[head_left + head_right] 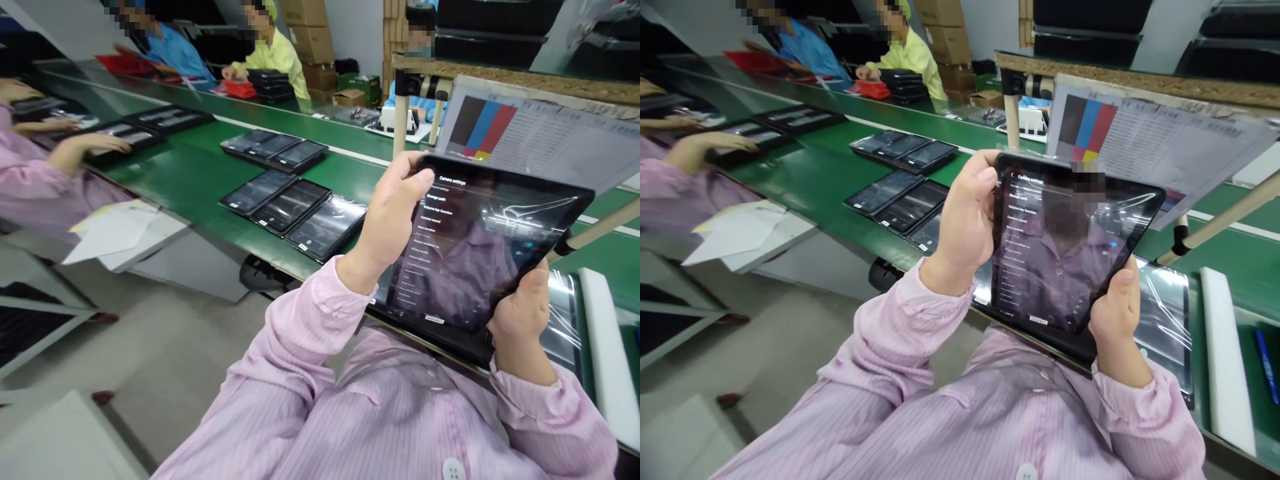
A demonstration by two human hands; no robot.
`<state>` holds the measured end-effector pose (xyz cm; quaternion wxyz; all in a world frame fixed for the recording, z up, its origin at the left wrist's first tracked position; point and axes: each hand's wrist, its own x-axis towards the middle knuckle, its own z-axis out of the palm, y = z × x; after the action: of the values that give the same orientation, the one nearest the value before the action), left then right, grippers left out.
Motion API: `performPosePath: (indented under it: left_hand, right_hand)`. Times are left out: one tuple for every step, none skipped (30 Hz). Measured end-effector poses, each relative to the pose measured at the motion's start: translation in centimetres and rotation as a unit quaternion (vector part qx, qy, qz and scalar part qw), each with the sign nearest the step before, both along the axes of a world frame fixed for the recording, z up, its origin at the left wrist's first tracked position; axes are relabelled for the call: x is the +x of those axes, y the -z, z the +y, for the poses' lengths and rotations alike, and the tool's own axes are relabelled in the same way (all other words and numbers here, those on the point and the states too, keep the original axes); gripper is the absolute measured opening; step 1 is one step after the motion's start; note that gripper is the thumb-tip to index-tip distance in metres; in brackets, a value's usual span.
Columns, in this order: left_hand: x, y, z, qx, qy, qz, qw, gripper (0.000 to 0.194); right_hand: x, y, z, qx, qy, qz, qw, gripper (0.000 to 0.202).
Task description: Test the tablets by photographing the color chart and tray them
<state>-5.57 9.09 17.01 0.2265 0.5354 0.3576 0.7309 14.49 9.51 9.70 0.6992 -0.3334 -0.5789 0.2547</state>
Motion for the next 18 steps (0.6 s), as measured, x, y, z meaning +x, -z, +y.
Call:
performPosePath:
  left_hand:
    - [0.1,-0.2,0.1,0.003,0.002,0.004,1.0,0.032]
    - [0.1,-0.4,0.2,0.01,-0.001,0.01,1.0,0.033]
    - [0.2,-0.6,0.3,0.019,-0.008,0.019,1.0,0.034]
    - [0.3,-0.8,0.4,0.028,-0.017,0.028,0.999,0.035]
    - [0.4,-0.9,0.6,0.037,-0.027,0.034,0.998,0.036]
    - [0.5,-1.1,0.7,0.041,-0.034,0.037,0.998,0.036]
    - [0.6,-1.2,0.7,0.041,-0.037,0.036,0.998,0.036]
    - [0.7,-1.3,0.8,0.037,-0.035,0.032,0.998,0.035]
    - [0.7,-1.4,0.8,0.03,-0.03,0.025,0.999,0.035]
    - [0.8,-1.4,0.8,0.023,-0.023,0.016,0.999,0.034]
    - [0.8,-1.4,0.8,0.016,-0.016,0.01,1.0,0.033]
    - [0.8,-1.4,0.9,0.012,-0.012,0.007,1.0,0.033]
    - [0.8,-1.3,0.9,0.01,-0.011,0.009,1.0,0.034]
    - [0.9,-1.3,1.0,0.012,-0.014,0.016,1.0,0.036]
    - [0.9,-1.3,1.1,0.016,-0.021,0.027,0.999,0.039]
    - [0.9,-1.3,1.3,0.02,-0.03,0.037,0.999,0.042]
    - [0.9,-1.4,1.5,0.023,-0.04,0.045,0.998,0.044]
    - [0.9,-1.4,1.6,0.024,-0.053,0.045,0.997,0.045]
  right_hand:
    - [0.1,-0.1,0.1,0.004,0.001,0.003,1.0,0.054]
    - [0.1,-0.3,0.2,0.008,0.0,0.004,1.0,0.053]
    - [0.1,-0.4,0.3,0.012,0.0,0.005,1.0,0.052]
    - [0.1,-0.6,0.3,0.017,-0.002,0.007,1.0,0.051]
    - [0.1,-0.7,0.3,0.023,-0.005,0.009,1.0,0.05]
    - [0.1,-0.8,0.3,0.026,-0.007,0.009,1.0,0.05]
    - [0.1,-0.9,0.3,0.029,-0.006,0.008,1.0,0.05]
    - [0.1,-1.0,0.2,0.033,-0.002,0.009,0.999,0.051]
    - [0.2,-1.0,0.2,0.037,0.003,0.01,0.999,0.051]
    - [0.2,-1.1,0.1,0.039,0.005,0.007,0.999,0.051]
    - [0.2,-1.1,0.1,0.037,0.007,0.008,0.999,0.051]
    - [0.3,-1.2,0.0,0.033,0.005,0.013,0.999,0.05]
    - [0.3,-1.2,0.0,0.028,0.001,0.024,0.999,0.048]
    - [0.3,-1.2,0.0,0.023,-0.005,0.036,0.999,0.047]
    - [0.2,-1.2,0.0,0.02,-0.011,0.047,0.999,0.045]
    - [0.2,-1.2,0.0,0.019,-0.014,0.059,0.998,0.044]
    - [0.2,-1.2,0.0,0.019,-0.017,0.063,0.998,0.044]
    - [0.1,-1.2,0.0,0.018,-0.016,0.063,0.998,0.045]
